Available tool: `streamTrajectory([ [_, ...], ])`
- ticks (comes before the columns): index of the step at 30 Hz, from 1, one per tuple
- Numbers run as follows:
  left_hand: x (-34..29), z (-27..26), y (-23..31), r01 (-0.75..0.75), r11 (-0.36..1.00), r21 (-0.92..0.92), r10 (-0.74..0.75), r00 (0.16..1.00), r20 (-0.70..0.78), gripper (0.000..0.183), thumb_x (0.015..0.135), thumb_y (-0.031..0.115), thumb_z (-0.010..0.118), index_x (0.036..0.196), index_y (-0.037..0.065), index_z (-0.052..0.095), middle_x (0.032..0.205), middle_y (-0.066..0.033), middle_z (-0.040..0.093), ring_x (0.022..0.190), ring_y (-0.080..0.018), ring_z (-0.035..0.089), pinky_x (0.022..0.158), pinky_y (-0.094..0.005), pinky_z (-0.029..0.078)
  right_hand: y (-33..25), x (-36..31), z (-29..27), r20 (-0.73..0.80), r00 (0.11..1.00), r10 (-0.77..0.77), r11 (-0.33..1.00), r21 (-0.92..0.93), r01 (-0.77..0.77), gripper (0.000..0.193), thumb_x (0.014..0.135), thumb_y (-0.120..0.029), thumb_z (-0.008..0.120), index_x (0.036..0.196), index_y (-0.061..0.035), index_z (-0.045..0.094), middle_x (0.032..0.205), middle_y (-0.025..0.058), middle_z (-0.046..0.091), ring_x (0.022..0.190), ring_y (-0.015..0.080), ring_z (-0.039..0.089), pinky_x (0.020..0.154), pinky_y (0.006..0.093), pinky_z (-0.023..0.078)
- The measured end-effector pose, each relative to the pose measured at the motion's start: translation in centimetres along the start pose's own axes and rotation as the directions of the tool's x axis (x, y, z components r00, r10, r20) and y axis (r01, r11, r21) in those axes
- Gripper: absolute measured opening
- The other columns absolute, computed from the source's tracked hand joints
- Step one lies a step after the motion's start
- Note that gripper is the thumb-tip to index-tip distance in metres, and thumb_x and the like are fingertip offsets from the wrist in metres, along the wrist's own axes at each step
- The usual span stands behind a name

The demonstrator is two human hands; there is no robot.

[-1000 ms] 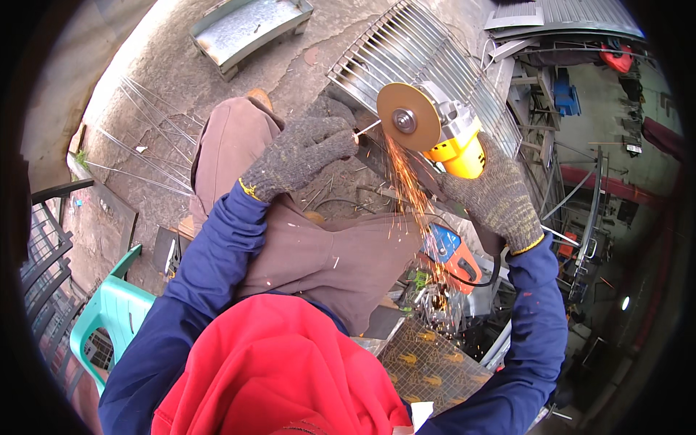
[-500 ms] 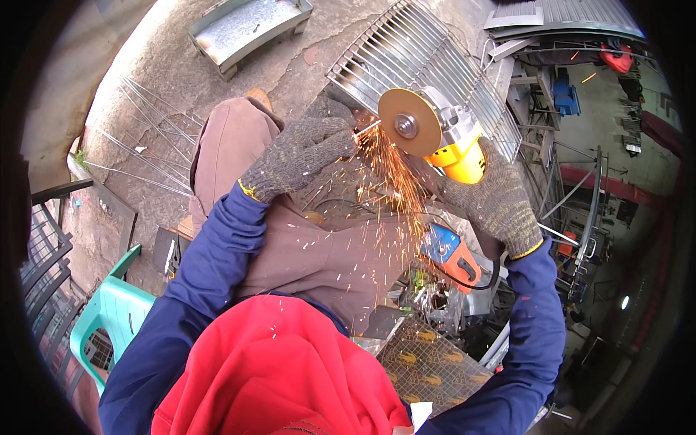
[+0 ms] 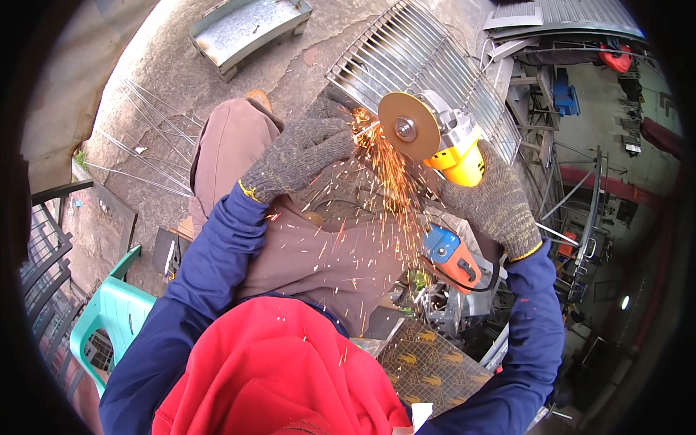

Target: The recorder is assembling or repairing a metal cage/grate using pliers and an angle grinder.

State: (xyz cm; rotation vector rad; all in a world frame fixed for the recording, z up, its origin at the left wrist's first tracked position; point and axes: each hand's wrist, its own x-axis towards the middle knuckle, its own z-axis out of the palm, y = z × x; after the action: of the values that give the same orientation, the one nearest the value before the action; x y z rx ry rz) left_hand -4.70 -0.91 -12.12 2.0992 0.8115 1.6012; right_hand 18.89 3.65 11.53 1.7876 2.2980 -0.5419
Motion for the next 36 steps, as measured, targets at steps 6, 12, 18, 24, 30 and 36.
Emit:
streamTrajectory([
  [6,0.0,-0.2,0.0,0.042,0.997,0.069,-0.049,0.994,0.101,0.035,0.091,0.007,0.061,0.125,0.006,0.063,0.117,-0.018,0.064,0.102,-0.0373,0.064,0.088,-0.0441,0.053,-0.1,0.0,-0.1,0.014,1.0,0.017,1.0,0.012,-0.017,0.071,0.074,-0.047,0.086,0.124,-0.0038,0.059,0.099,0.0139,0.073,0.087,0.0245,0.072,0.079,0.0386,0.057],
  [12,0.0,-0.4,0.5,-0.023,0.991,0.13,0.03,0.998,-0.052,0.04,0.09,0.005,0.062,0.13,0.008,0.061,0.126,-0.0201,0.063,0.11,-0.0386,0.063,0.094,-0.0455,0.052,0.0,-0.1,-0.1,0.012,1.0,0.017,1.0,0.011,-0.017,0.071,0.074,-0.047,0.086,0.124,-0.0036,0.059,0.098,0.0136,0.073,0.086,0.0244,0.072,0.079,0.0389,0.057],
  [18,-0.1,-0.6,0.7,0.149,0.988,-0.038,-0.147,0.988,0.054,0.037,0.089,0.007,0.064,0.126,0.007,0.062,0.123,-0.0188,0.063,0.112,-0.0383,0.061,0.095,-0.0468,0.051,1.5,-0.1,0.0,-0.026,0.998,-0.053,0.998,0.023,0.053,0.062,0.076,-0.031,0.083,0.125,-0.0025,0.059,0.098,0.0117,0.071,0.084,0.0221,0.07,0.078,0.0369,0.056],
  [24,-0.9,-0.3,1.1,-0.066,0.989,0.132,0.064,0.998,0.021,0.031,0.091,0.009,0.062,0.122,0.007,0.062,0.116,-0.0168,0.063,0.108,-0.0392,0.059,0.092,-0.0467,0.049,2.8,-3.0,-1.2,-0.048,0.991,0.129,0.66,0.749,-0.049,0.041,0.078,-0.011,0.074,0.116,-0.0008,0.059,0.09,0.0058,0.065,0.072,0.0155,0.064,0.063,0.0293,0.053],
  [30,-0.2,-0.7,2.0,0.135,0.99,-0.034,-0.12,0.953,0.279,0.024,0.094,0.015,0.059,0.116,0.008,0.066,0.115,-0.0144,0.063,0.109,-0.0343,0.057,0.094,-0.0427,0.047,4.1,-6.5,-2.3,-0.299,0.936,0.188,0.586,0.798,0.137,0.053,0.081,-0.018,0.075,0.126,0.001,0.054,0.092,0.0086,0.062,0.072,0.0176,0.063,0.062,0.0313,0.055],
  [36,-0.4,-0.1,3.1,0.504,0.858,-0.1,-0.433,0.814,0.388,0.028,0.096,0.031,0.058,0.11,0.01,0.069,0.11,-0.0144,0.063,0.107,-0.036,0.058,0.093,-0.0454,0.047,4.3,-10.5,0.1,-0.253,0.857,0.449,0.419,0.907,0.048,0.056,0.084,-0.022,0.074,0.129,0.0007,0.05,0.092,0.0103,0.061,0.071,0.0204,0.063,0.063,0.0335,0.056],
])
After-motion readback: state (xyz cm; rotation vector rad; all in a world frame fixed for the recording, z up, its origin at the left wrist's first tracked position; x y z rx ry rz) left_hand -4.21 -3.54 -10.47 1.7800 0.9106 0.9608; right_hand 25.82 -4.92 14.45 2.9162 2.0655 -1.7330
